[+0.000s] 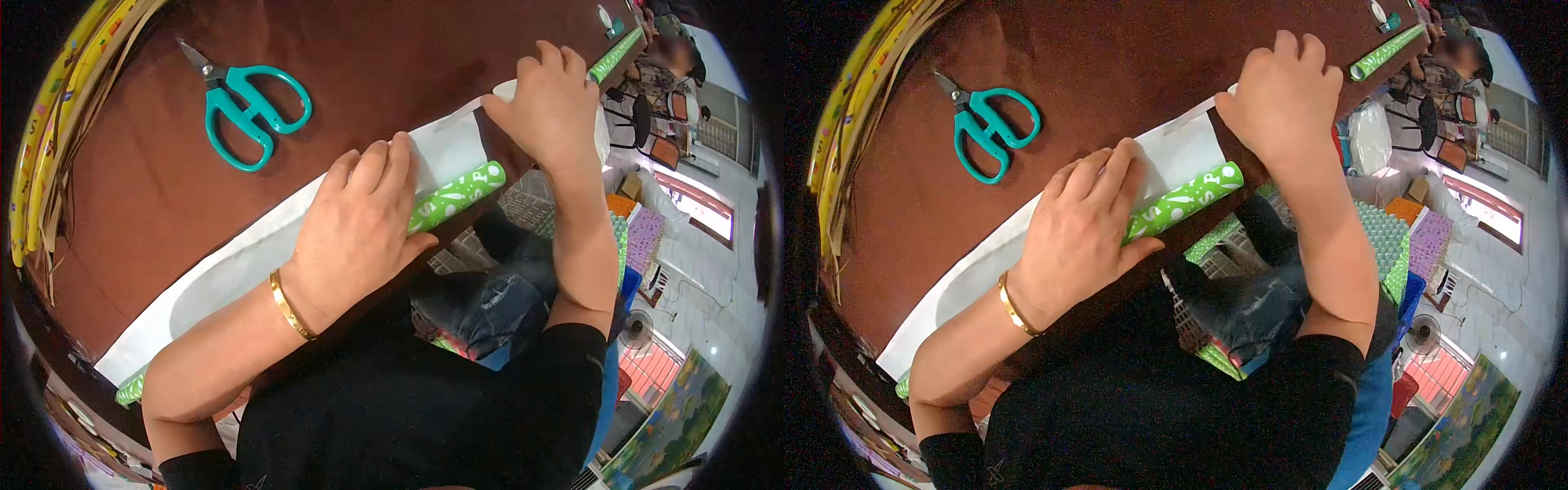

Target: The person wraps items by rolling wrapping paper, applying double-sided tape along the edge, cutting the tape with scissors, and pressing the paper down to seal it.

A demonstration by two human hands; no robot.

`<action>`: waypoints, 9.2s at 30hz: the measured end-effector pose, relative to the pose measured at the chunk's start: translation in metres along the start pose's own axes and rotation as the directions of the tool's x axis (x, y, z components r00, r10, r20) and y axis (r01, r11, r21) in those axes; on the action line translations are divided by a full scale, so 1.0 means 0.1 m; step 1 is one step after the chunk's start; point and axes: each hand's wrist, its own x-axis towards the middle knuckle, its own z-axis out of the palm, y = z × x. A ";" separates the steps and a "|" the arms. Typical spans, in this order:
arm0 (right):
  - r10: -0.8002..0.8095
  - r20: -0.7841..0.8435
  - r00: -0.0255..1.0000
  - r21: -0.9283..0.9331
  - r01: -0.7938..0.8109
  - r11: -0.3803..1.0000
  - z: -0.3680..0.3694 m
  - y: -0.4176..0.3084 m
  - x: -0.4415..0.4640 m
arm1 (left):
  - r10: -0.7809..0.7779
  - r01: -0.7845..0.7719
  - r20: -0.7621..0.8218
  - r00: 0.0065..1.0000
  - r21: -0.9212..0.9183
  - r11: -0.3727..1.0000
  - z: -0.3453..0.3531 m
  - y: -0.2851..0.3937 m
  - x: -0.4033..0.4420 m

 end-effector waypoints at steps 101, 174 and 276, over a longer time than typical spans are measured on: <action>-0.172 0.313 0.934 0.807 -0.165 0.567 0.28 0.72 -1.19 | 0.247 0.019 0.226 0.942 -0.773 0.634 -0.14 -0.15 1.54; -0.511 -0.479 0.714 0.506 0.700 0.504 -0.27 -1.01 -1.36 | -0.520 0.593 -0.374 0.768 0.109 0.797 -0.77 -0.37 -3.09; -0.349 -0.802 0.485 0.414 0.872 0.262 -1.45 -4.04 -1.67 | -0.714 0.316 -0.615 0.334 -0.641 0.699 -0.48 -0.66 -3.78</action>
